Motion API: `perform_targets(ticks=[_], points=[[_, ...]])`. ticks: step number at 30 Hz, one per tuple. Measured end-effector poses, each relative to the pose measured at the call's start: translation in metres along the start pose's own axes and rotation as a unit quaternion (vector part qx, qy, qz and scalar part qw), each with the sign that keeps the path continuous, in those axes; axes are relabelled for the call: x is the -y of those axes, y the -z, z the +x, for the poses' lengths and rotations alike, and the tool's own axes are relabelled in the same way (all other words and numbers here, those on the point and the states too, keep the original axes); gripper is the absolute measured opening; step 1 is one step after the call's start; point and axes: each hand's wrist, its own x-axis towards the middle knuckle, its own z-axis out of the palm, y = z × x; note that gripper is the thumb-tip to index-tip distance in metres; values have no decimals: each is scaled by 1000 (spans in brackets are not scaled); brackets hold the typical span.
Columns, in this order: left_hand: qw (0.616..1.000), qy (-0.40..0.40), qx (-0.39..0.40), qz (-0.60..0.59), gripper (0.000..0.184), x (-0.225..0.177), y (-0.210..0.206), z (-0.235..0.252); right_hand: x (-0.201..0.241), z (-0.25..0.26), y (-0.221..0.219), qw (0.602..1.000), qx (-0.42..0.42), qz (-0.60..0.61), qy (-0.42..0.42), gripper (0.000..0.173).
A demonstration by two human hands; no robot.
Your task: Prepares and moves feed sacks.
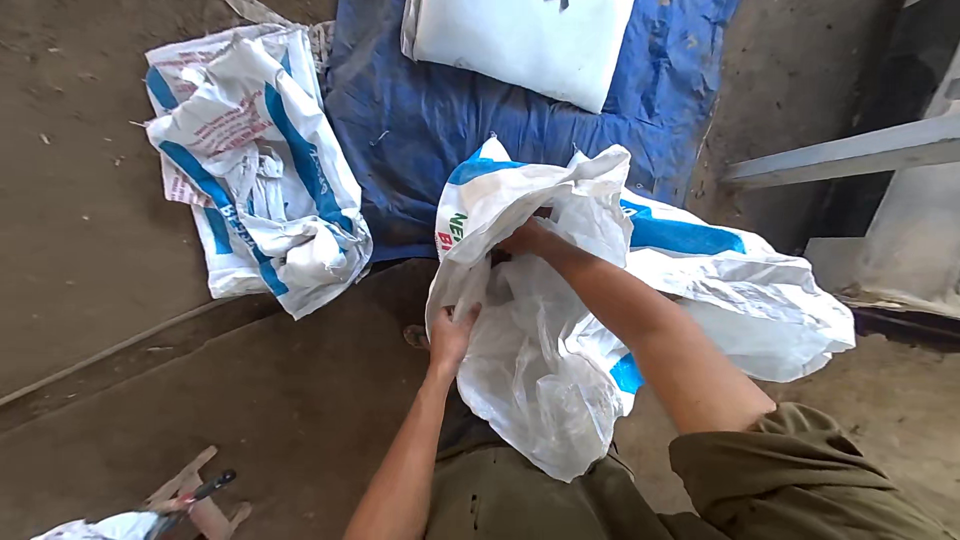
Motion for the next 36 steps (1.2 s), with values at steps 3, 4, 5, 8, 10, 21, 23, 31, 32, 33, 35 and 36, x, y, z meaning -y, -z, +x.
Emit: perform_targets(ticks=[3, 4, 5, 8, 10, 21, 23, 31, 32, 33, 35, 36], points=[[997, 0, 37, 61, 39, -11, 5, -8, 4, 6, 8, 998, 61, -8, -3, 50], [996, 0, 37, 76, 36, -16, 5, -10, 5, 8, 8, 997, 79, -12, -4, 49], [996, -1, 33, 83, 36, -18, 4, -13, 9, 8, 10, 995, 96, -12, -1, 47], [998, -9, 15, 54, 37, -20, 1, -16, 14, 7, 11, 995, 99, 16, -12, 46], [1000, -4, 4, -17, 37, -19, -2, -14, 7, 9, 3, 996, 63, 34, -43, 52], [993, 19, -43, -110, 38, -26, -12, 7, 21, -87, -38, 996, 35, -49, -58, 59], [994, 17, -56, -88, 37, -26, -12, 9, 17, -95, -56, 996, 31, -59, -51, 32], [983, -39, -32, 178, 42, -53, -9, 8, 13, -128, -26, 988, 145, 16, -42, 34], [981, -52, -26, 188, 46, -58, -12, 5, 12, -132, -23, 988, 148, 17, -39, 34], [977, -67, -18, 203, 52, -64, -15, 5, 13, -135, -18, 988, 152, 15, -36, 33], [962, -100, 6, 253, 68, -75, -23, 4, 14, -141, -13, 987, 158, 15, -26, 33], [951, -116, 25, 285, 74, -79, -27, 5, 14, -146, -10, 987, 160, 21, -23, 34]])
